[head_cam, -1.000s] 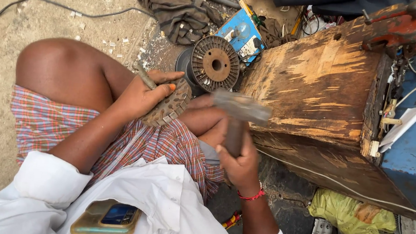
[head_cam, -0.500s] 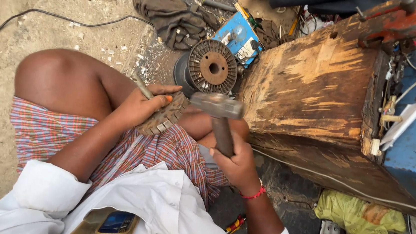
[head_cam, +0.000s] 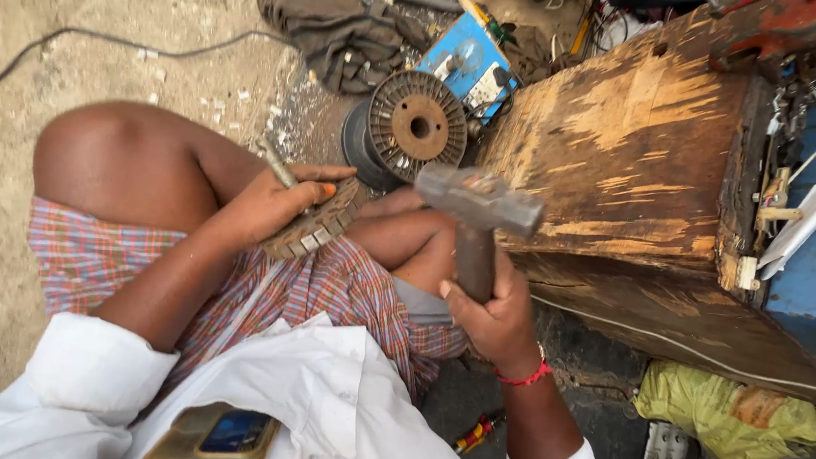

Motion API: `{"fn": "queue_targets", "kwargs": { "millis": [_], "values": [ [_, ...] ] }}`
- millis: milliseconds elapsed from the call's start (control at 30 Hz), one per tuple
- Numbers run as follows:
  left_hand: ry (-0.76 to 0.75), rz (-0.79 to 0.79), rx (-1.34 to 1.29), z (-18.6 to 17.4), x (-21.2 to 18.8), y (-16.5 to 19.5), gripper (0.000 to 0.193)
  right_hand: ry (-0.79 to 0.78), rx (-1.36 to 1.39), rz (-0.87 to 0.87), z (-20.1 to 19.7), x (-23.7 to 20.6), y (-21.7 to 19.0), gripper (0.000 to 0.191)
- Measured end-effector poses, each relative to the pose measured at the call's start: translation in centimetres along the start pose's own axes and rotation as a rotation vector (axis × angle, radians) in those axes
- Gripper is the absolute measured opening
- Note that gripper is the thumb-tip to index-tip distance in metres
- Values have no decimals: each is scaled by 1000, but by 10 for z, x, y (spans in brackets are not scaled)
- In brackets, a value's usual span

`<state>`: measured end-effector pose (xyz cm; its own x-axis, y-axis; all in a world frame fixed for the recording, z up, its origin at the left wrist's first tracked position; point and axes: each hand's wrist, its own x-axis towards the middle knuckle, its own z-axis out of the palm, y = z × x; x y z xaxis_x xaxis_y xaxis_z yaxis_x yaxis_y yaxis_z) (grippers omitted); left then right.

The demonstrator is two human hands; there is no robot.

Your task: The person sits on the ground holding a slotted metal rotor disc on their lap and repeatedly strikes a shaft fitted through its center with a hammer. They turn the disc over, press and reposition the shaft, and fit small components by hand while a second person works nearby.

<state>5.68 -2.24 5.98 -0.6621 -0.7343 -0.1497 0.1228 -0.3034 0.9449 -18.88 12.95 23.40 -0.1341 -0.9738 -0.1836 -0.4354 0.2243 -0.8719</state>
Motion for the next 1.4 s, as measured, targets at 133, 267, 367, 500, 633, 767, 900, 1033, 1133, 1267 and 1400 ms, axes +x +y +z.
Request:
{"fn": "queue_targets", "kwargs": {
  "millis": [133, 267, 367, 500, 633, 767, 900, 1033, 1133, 1267, 1400],
  "values": [
    [-42, -73, -27, -1, 1, -1, 44, -247, -458, -217, -4, 4, 4, 45],
    [-44, -90, -40, -1, -1, -2, 44, -123, -117, 17, -11, 3, -1, 50],
    [-57, -54, 32, -2, 1, -1, 44, -93, -33, -95, -13, 0, -5, 55],
    [-106, -51, 41, -3, 1, 2, 45, -313, -490, -36, -7, -1, 3, 44],
    [-69, -95, -82, 0, -5, 0, 46, -159, -233, -38, -6, -5, 19, 47],
    [-74, -132, -276, 4, -3, -7, 50, 55, 129, 72, -2, -8, 36, 54],
    [-60, -126, -592, 13, -4, -21, 49, 61, -19, -177, 25, -16, 50, 33],
    [-82, -258, -863, 31, -7, -38, 43, 62, -264, -293, 56, -12, 55, 31],
    [19, -349, -899, 40, -11, -44, 41, 78, -283, -313, 72, -8, 54, 34],
    [-85, -297, -961, 38, -15, -44, 42, 128, -162, -412, 72, -9, 54, 29],
    [-198, -252, -1059, 42, -18, -40, 45, 112, -62, -459, 69, -8, 56, 8]
  ]
}}
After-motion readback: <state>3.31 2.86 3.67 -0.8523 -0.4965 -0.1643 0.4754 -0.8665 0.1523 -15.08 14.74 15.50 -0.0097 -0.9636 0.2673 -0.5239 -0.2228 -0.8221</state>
